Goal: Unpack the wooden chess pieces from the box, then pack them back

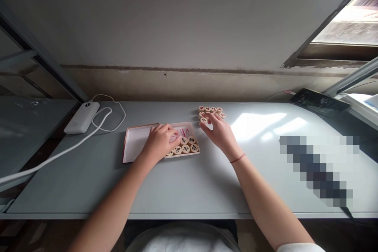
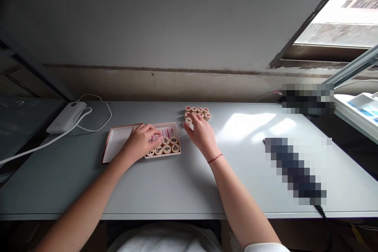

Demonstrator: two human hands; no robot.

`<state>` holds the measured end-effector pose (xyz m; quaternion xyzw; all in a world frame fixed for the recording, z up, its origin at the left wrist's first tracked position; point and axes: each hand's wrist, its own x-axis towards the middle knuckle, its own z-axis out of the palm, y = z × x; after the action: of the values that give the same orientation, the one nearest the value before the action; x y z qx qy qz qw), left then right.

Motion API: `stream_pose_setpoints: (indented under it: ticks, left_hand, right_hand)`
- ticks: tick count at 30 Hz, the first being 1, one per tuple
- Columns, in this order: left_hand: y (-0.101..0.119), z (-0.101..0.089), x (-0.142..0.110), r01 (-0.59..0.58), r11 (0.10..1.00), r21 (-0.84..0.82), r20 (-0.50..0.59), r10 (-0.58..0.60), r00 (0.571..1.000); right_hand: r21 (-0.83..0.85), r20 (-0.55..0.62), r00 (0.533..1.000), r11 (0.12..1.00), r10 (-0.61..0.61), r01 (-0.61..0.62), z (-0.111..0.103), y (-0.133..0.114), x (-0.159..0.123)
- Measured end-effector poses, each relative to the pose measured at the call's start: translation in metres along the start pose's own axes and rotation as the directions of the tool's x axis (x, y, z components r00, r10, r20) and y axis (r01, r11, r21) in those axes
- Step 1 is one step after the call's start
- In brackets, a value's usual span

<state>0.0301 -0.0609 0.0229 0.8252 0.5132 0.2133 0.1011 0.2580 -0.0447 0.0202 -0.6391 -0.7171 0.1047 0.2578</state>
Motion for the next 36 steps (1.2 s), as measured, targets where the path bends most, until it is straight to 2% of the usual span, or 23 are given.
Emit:
stream_pose_setpoints:
  ticks: [2, 4, 7, 13, 18, 21, 24, 27, 29, 30, 32, 34, 36]
  left_hand:
    - [0.002, 0.000, -0.002, 0.017, 0.999, 0.048, 0.053, -0.019, 0.998]
    - [0.005, -0.001, -0.003, 0.026, 0.998, 0.049, 0.088, -0.030, 0.996]
    - [0.009, -0.006, -0.004, 0.036, 0.999, 0.024, 0.143, -0.039, 0.989]
    - [0.007, -0.014, -0.001, 0.019, 0.999, -0.043, 0.201, -0.010, 0.979]
    - [0.003, -0.008, 0.002, 0.022, 0.989, -0.145, 0.074, -0.011, 0.997]
    - [0.005, -0.005, 0.003, 0.025, 0.964, -0.263, 0.005, -0.024, 1.000]
    - [0.010, -0.006, 0.002, 0.099, 0.905, -0.413, -0.057, -0.135, 0.989]
    - [0.014, -0.009, 0.002, 0.199, 0.777, -0.597, 0.006, -0.244, 0.970]
    - [0.015, -0.012, 0.003, 0.216, 0.704, -0.676, 0.057, -0.242, 0.969]
    - [0.013, -0.013, 0.004, 0.207, 0.702, -0.681, 0.059, -0.229, 0.972]
    - [0.009, -0.015, 0.005, 0.160, 0.785, -0.598, 0.025, -0.182, 0.983]
    - [0.003, -0.017, 0.005, 0.103, 0.915, -0.389, -0.006, -0.114, 0.993]
    - [-0.003, -0.018, 0.004, 0.066, 0.986, -0.152, 0.047, -0.059, 0.997]
  right_hand:
    - [0.086, 0.113, 0.993, 0.996, -0.035, 0.026, -0.004, -0.013, -0.005]
    - [0.149, 0.263, 0.961, 0.988, -0.085, 0.046, -0.005, -0.023, -0.009]
    - [0.158, 0.349, 0.929, 0.985, -0.124, 0.072, -0.002, -0.031, -0.013]
    - [0.153, 0.351, 0.929, 0.986, -0.115, 0.065, 0.000, -0.030, -0.012]
    - [0.202, 0.178, 0.969, 0.970, -0.170, 0.133, -0.002, -0.033, -0.012]
    - [0.296, 0.144, 0.956, 0.933, -0.256, 0.205, -0.005, -0.038, -0.014]
    - [0.415, 0.139, 0.940, 0.880, -0.313, 0.232, -0.008, -0.044, -0.017]
    - [0.565, 0.141, 0.935, 0.802, -0.324, 0.192, -0.007, -0.053, -0.020]
    - [0.628, 0.142, 0.938, 0.761, -0.316, 0.161, -0.007, -0.055, -0.020]
    - [0.642, 0.141, 0.942, 0.753, -0.303, 0.146, -0.007, -0.054, -0.019]
    - [0.644, 0.117, 0.966, 0.758, -0.232, 0.105, -0.009, -0.045, -0.013]
    - [0.626, 0.056, 0.995, 0.779, -0.082, 0.029, -0.013, -0.027, -0.006]
    - [0.573, 0.008, 0.995, 0.814, 0.104, -0.090, -0.018, -0.004, 0.003]
